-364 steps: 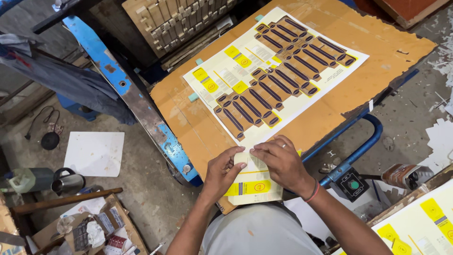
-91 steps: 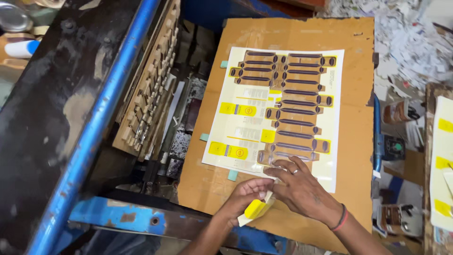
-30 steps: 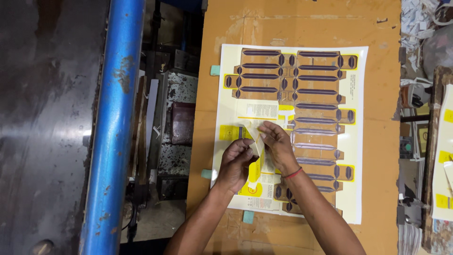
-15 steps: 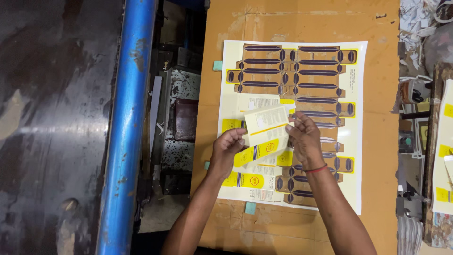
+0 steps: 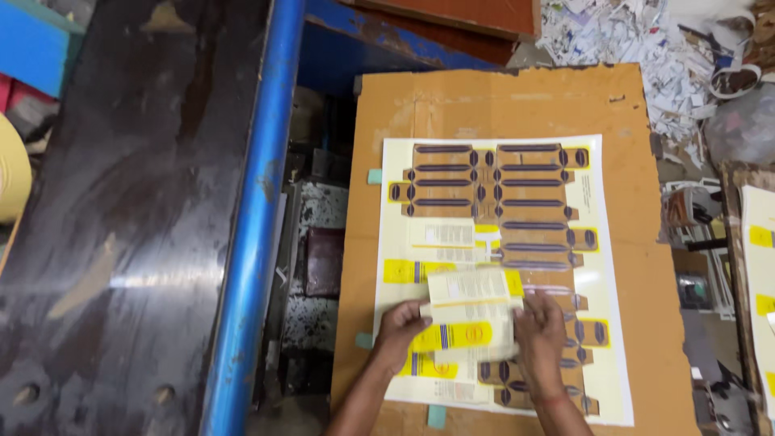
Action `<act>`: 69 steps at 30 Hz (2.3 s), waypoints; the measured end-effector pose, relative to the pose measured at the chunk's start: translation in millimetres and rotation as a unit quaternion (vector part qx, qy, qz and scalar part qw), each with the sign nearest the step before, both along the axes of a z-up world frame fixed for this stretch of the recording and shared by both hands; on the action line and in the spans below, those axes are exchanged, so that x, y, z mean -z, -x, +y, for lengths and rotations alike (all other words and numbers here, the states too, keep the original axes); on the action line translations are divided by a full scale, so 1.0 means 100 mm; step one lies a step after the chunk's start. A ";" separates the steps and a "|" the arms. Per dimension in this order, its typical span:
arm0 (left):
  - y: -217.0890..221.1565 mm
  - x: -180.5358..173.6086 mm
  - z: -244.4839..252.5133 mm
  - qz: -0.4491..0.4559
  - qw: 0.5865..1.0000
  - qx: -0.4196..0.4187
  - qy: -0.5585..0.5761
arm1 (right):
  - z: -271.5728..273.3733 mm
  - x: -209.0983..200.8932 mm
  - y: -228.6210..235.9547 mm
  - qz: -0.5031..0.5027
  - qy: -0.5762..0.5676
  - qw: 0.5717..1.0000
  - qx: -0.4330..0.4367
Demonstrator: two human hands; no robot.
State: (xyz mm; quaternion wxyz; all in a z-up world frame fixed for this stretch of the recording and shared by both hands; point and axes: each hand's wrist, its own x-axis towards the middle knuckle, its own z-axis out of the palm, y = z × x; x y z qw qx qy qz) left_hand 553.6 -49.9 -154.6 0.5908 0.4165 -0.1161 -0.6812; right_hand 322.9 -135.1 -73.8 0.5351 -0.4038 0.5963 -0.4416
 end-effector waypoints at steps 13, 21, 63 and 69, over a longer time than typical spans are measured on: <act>0.12 0.67 -0.01 -0.071 0.996 0.058 0.008 | 0.68 0.84 0.53 0.291 0.127 0.947 -0.056; 0.03 0.52 0.00 -0.065 0.995 0.081 0.015 | 0.69 0.93 0.53 0.334 0.182 0.923 -0.053; -0.81 0.32 -1.17 -0.699 0.681 -0.132 0.175 | 0.54 0.79 0.57 0.377 0.193 0.893 -0.155; 0.40 -0.33 0.62 -0.613 0.777 -0.114 0.090 | 0.64 0.61 0.66 0.363 0.294 0.867 -0.172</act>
